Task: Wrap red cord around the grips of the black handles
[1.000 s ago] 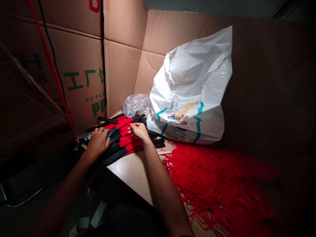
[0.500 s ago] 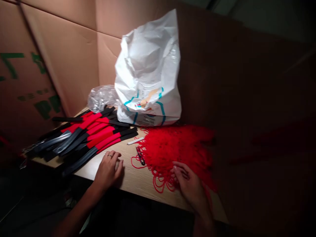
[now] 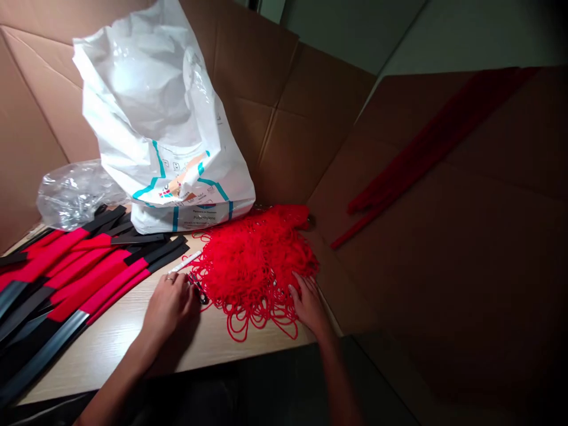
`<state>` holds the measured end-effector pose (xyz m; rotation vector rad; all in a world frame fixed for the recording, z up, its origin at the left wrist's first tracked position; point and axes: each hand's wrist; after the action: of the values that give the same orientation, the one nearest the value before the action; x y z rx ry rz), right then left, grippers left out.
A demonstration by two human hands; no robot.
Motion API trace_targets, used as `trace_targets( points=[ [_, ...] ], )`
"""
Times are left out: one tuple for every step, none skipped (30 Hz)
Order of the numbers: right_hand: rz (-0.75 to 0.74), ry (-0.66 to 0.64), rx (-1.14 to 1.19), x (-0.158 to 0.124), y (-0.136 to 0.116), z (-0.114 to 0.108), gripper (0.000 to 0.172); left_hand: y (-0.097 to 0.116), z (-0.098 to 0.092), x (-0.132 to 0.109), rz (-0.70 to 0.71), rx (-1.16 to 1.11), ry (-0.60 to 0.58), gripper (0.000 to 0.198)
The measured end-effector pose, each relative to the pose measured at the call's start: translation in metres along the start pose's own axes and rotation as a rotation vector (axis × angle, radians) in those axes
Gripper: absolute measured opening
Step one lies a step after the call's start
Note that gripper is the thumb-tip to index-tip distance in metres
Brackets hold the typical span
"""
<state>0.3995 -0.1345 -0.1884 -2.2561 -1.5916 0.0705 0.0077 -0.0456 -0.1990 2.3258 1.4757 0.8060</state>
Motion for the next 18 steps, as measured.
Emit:
trace_targets(
  points=[
    [-0.021,-0.017,-0.021,0.007,-0.006,-0.005,0.051,0.005,0.004,0.006,0.036,-0.008,0.013,0.023],
    [-0.038,-0.028,-0.045,0.014,-0.014,-0.013,0.049,0.01,0.007,0.013,0.068,-0.009,0.031,0.021],
    [-0.046,-0.032,-0.072,0.022,-0.023,-0.024,0.047,0.015,0.01,0.019,0.095,-0.007,0.05,0.018],
    [-0.052,-0.027,-0.1,0.029,-0.035,-0.036,0.046,0.019,0.012,0.027,0.12,-0.004,0.07,0.016],
    [-0.067,-0.021,-0.123,0.037,-0.049,-0.05,0.046,0.022,0.013,0.034,0.136,0.002,0.096,0.014],
    [-0.101,-0.018,-0.137,0.044,-0.067,-0.065,0.045,0.023,0.014,0.042,0.142,0.009,0.126,0.013],
    [-0.155,-0.023,-0.142,0.052,-0.09,-0.08,0.042,0.024,0.013,0.05,0.138,0.016,0.16,0.012],
    [-0.225,-0.028,-0.139,0.06,-0.118,-0.094,0.041,0.024,0.011,0.059,0.123,0.022,0.198,0.014],
    [-0.316,-0.034,-0.127,0.069,-0.151,-0.107,0.041,0.022,0.008,0.068,0.096,0.029,0.242,0.017],
    [-0.421,-0.033,-0.107,0.08,-0.187,-0.119,0.043,0.021,0.005,0.078,0.057,0.036,0.289,0.021],
    [-0.521,-0.032,-0.085,0.093,-0.227,-0.127,0.044,0.019,0.002,0.087,0.007,0.043,0.338,0.024],
    [-0.603,-0.036,-0.066,0.109,-0.269,-0.133,0.043,0.016,-0.001,0.096,-0.051,0.052,0.386,0.028],
    [-0.66,-0.044,-0.053,0.128,-0.31,-0.137,0.041,0.014,-0.002,0.104,-0.109,0.06,0.428,0.03],
    [-0.683,-0.051,-0.047,0.148,-0.35,-0.137,0.039,0.011,-0.002,0.11,-0.161,0.068,0.46,0.032],
    [-0.683,-0.062,-0.049,0.17,-0.386,-0.136,0.036,0.009,-0.001,0.115,-0.202,0.074,0.481,0.035],
    [-0.663,-0.079,-0.058,0.191,-0.418,-0.132,0.035,0.006,0.002,0.118,-0.23,0.077,0.49,0.037],
    [-0.627,-0.103,-0.069,0.21,-0.445,-0.127,0.037,0.004,0.006,0.119,-0.245,0.077,0.49,0.038],
    [-0.589,-0.127,-0.073,0.227,-0.466,-0.122,0.036,0.002,0.011,0.12,-0.252,0.075,0.485,0.04]
  ],
)
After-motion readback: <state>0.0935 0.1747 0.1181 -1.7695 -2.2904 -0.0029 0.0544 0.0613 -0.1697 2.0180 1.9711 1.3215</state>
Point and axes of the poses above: each hand's wrist, its own x-axis towards the middle knuckle, its own z-axis out of the palm, y = z × x, and after that the axes turned 3 degrees about -x, right-handed
